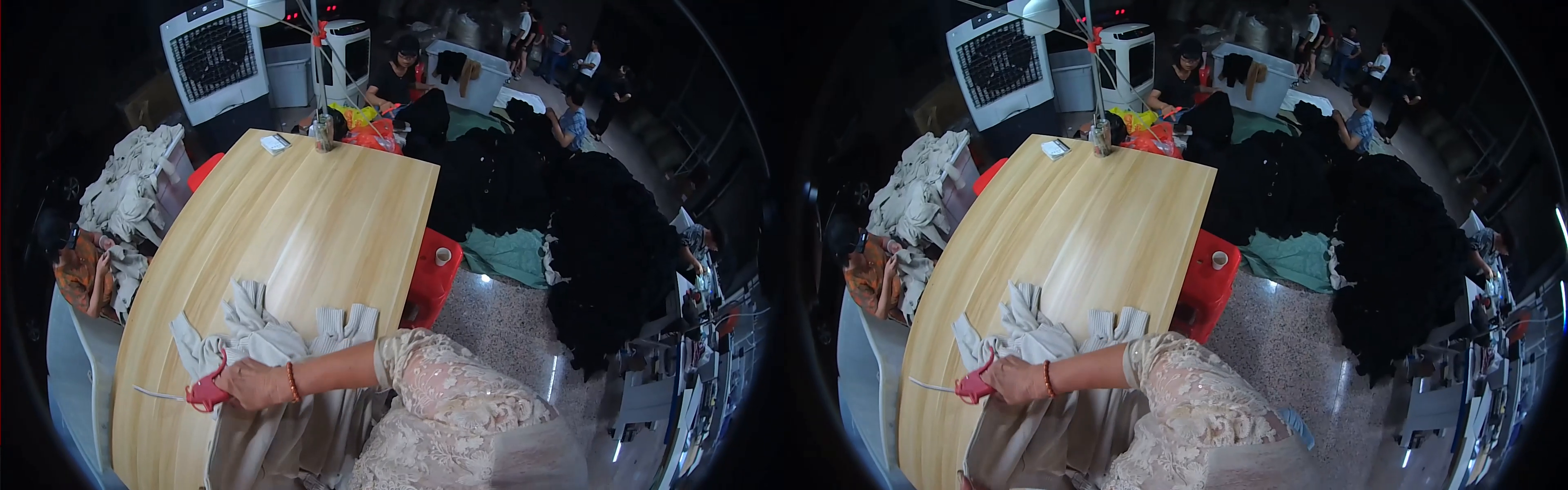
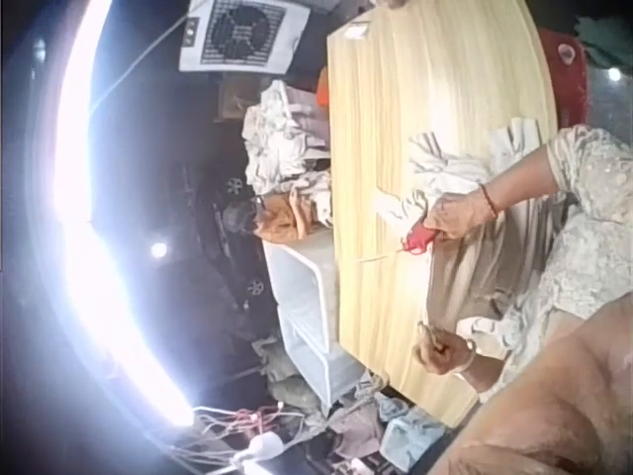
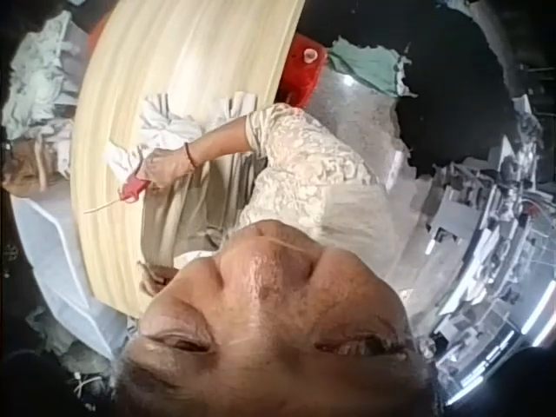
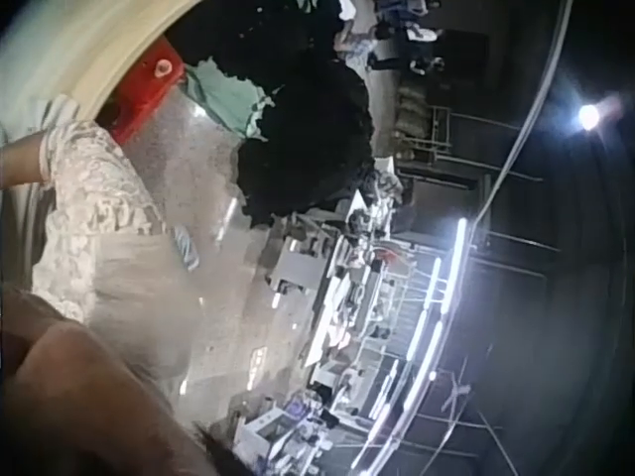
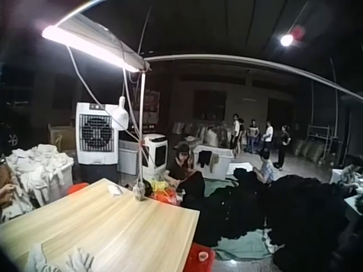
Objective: Cutting a white knit sweater into pieces using scissors.
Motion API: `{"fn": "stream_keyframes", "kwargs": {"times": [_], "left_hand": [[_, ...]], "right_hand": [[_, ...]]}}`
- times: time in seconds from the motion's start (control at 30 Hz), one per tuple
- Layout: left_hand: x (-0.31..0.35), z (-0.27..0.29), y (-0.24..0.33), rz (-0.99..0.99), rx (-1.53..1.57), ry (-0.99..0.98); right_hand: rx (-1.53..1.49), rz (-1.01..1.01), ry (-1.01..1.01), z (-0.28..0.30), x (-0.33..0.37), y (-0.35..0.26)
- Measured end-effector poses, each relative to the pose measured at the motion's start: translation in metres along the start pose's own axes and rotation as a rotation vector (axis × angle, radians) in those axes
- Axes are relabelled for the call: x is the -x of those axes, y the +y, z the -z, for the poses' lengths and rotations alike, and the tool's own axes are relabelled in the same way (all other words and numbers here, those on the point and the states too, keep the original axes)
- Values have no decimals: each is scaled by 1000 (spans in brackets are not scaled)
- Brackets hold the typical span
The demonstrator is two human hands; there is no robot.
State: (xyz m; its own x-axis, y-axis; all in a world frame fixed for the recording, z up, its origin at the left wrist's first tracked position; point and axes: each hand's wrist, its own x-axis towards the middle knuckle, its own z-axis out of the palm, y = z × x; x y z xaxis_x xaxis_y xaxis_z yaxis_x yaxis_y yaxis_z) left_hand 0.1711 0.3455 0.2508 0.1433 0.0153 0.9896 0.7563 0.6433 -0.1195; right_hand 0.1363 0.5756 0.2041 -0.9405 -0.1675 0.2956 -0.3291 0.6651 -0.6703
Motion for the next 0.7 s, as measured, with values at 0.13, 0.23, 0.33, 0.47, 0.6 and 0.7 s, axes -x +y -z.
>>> {"fn": "stream_keyframes", "kwargs": {"times": [0.13, 0.23, 0.33, 0.47, 0.6, 0.7], "left_hand": [[1, 53, 8, 191, 90, -274], [-6, 59, 13, 104, 42, -306], [0, 81, 7, 183, 38, -362], [3, 70, -3, 168, 55, -217], [-2, 62, -11, 164, 11, -153], [-10, 54, -21, 149, -101, -212]], "right_hand": [[-51, -36, -33, -23, 18, -6], [-128, 65, -195, -47, 6, -11], [-180, 147, -412, -76, 8, 4], [-265, 156, -598, -94, 8, 20], [-123, 77, -682, -104, 0, 28], [-32, -48, -383, -104, -14, 39]]}}
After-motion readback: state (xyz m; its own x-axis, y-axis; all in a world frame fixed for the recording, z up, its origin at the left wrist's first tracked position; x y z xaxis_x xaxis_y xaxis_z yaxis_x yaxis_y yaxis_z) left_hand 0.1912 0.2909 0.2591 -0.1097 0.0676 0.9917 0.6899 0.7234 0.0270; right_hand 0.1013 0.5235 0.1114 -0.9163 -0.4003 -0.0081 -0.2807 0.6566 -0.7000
